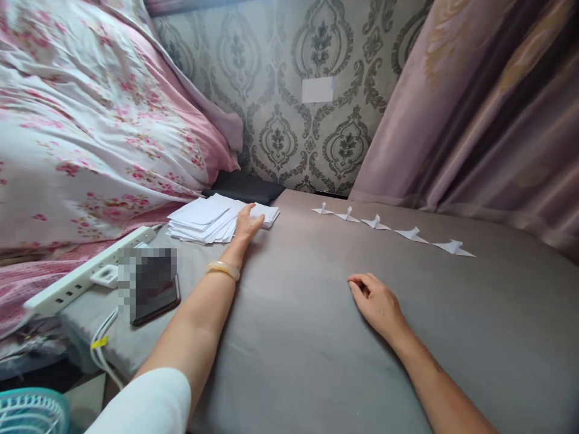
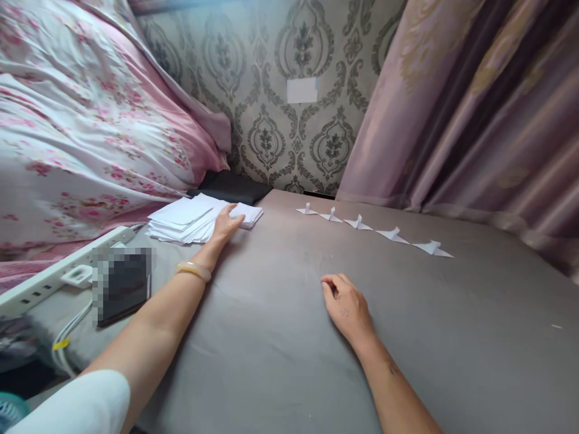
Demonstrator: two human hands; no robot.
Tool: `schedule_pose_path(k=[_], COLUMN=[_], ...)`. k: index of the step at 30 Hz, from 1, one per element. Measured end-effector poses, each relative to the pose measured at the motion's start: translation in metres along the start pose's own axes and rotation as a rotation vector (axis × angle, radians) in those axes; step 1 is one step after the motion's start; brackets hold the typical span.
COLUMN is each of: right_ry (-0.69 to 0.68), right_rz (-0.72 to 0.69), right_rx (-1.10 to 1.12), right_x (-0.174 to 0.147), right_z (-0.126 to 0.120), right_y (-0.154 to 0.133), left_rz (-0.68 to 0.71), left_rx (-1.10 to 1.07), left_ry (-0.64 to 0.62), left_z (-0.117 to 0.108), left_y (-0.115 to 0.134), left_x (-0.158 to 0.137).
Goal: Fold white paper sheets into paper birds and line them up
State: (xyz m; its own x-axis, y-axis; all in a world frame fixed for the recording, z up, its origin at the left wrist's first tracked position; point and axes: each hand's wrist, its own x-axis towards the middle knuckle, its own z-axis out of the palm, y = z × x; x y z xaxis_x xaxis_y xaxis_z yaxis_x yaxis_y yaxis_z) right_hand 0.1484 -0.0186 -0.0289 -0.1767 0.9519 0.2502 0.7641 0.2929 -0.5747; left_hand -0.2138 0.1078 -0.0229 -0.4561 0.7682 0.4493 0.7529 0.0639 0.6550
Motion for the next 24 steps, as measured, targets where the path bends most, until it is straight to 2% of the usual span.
schedule_pose_path(k=[5, 8, 17, 24], right_ry=[0.014, 0.002, 0.005, -0.004], right_rz=[-0.011, -0.009, -0.017, -0.003], right_rx=[-0.021, -0.028, -0.048, -0.050], right_x=[0.0004, 0.0004, 0.0016, 0.0022], right_z=[0.0010, 0.0011, 0.0005, 0.0009], right_y=[0.0006, 0.0014, 0.0020, 0.0029], left_rz=[0.049, 0.017, -0.047, -0.055], left_rx=[0.134, 0.165, 0.100, 0.070], left_ry=[-0.215, -0.276, -0.248, -0.153], left_z=[0.0054, 0.0034, 0.0041, 0.0065], left_y=[0.0035, 0.0046, 0.0012, -0.0031], left_x=[-0.0047, -0.0051, -0.0034, -0.0014])
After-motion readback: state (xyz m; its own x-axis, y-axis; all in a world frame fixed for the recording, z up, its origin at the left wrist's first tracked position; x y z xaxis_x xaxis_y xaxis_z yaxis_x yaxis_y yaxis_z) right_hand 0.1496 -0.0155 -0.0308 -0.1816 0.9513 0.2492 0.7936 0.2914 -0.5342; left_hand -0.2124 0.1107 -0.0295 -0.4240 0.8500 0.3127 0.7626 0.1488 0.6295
